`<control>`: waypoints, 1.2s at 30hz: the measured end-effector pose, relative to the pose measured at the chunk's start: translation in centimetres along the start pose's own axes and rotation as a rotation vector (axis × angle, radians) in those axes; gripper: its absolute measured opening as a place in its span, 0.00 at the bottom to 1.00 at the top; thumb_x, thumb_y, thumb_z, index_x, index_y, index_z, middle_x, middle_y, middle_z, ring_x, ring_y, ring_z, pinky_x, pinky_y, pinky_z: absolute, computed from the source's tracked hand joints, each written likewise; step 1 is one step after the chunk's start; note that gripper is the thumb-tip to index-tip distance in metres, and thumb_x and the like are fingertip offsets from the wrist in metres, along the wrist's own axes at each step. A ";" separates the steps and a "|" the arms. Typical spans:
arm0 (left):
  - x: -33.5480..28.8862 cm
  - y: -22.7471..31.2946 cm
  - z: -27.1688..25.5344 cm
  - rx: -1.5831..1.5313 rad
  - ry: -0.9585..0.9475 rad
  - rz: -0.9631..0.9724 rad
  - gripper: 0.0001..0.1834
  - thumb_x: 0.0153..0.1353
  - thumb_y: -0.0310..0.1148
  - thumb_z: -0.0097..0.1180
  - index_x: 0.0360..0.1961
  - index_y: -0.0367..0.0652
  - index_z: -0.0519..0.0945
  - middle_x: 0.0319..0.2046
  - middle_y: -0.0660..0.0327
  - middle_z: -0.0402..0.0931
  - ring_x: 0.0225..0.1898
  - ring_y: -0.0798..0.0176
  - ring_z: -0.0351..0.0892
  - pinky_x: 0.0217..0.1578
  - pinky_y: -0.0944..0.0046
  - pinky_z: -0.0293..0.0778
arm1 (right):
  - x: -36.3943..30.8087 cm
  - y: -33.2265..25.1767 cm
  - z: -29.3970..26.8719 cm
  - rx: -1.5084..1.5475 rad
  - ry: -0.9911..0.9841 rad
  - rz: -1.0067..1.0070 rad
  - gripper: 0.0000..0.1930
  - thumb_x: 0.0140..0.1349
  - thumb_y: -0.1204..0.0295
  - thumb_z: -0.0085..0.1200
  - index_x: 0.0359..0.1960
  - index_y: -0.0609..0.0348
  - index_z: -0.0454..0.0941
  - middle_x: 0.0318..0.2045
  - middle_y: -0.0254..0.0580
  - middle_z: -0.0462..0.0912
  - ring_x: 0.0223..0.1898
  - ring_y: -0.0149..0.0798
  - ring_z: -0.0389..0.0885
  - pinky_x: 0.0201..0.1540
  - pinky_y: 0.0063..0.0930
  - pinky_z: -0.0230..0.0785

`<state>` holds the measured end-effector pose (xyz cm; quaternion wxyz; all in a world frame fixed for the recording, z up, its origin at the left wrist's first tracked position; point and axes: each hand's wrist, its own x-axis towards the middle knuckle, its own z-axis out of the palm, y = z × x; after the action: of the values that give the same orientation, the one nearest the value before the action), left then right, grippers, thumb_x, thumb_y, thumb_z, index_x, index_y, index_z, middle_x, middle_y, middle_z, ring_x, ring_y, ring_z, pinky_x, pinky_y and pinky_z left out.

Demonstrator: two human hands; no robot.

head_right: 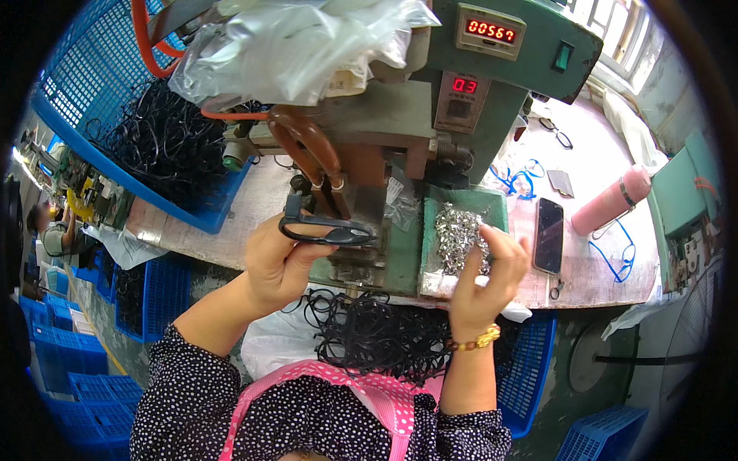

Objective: The person repeatedly picks black cables from a blue bin, places them into a press machine, and adds small metal components from a tray. The person operates the machine to crimp the components onto the cables and then drops the finished items onto a pile on the table.

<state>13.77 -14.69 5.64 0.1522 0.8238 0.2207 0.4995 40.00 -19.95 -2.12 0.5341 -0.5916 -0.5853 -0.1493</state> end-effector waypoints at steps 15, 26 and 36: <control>0.1 0.4 0.2 -0.032 0.018 -0.068 0.10 0.56 0.22 0.67 0.39 0.36 0.80 0.28 0.51 0.78 0.27 0.45 0.77 0.28 0.53 0.72 | -1.1 3.0 -0.1 -0.202 -0.462 0.047 0.05 0.60 0.73 0.63 0.37 0.54 0.81 0.46 0.39 0.83 0.62 0.50 0.74 0.73 0.55 0.53; -0.6 0.4 0.9 -0.101 0.043 -0.121 0.11 0.59 0.20 0.64 0.43 0.35 0.80 0.30 0.51 0.79 0.29 0.46 0.78 0.30 0.54 0.73 | -1.2 2.8 1.9 0.009 -0.222 0.127 0.04 0.63 0.78 0.60 0.38 0.59 0.80 0.39 0.44 0.84 0.44 0.51 0.81 0.62 0.48 0.68; -3.0 0.0 -1.4 0.198 0.128 -0.004 0.18 0.61 0.14 0.56 0.53 0.32 0.78 0.46 0.48 0.80 0.40 0.55 0.79 0.41 0.62 0.76 | -1.4 2.2 1.9 0.122 -0.136 0.168 0.04 0.62 0.81 0.59 0.37 0.62 0.80 0.39 0.47 0.84 0.43 0.50 0.83 0.49 0.40 0.73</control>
<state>11.33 -16.20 3.99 0.0569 0.8007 0.2800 0.5265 40.66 -18.63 -5.02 0.5388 -0.6137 -0.5765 -0.0274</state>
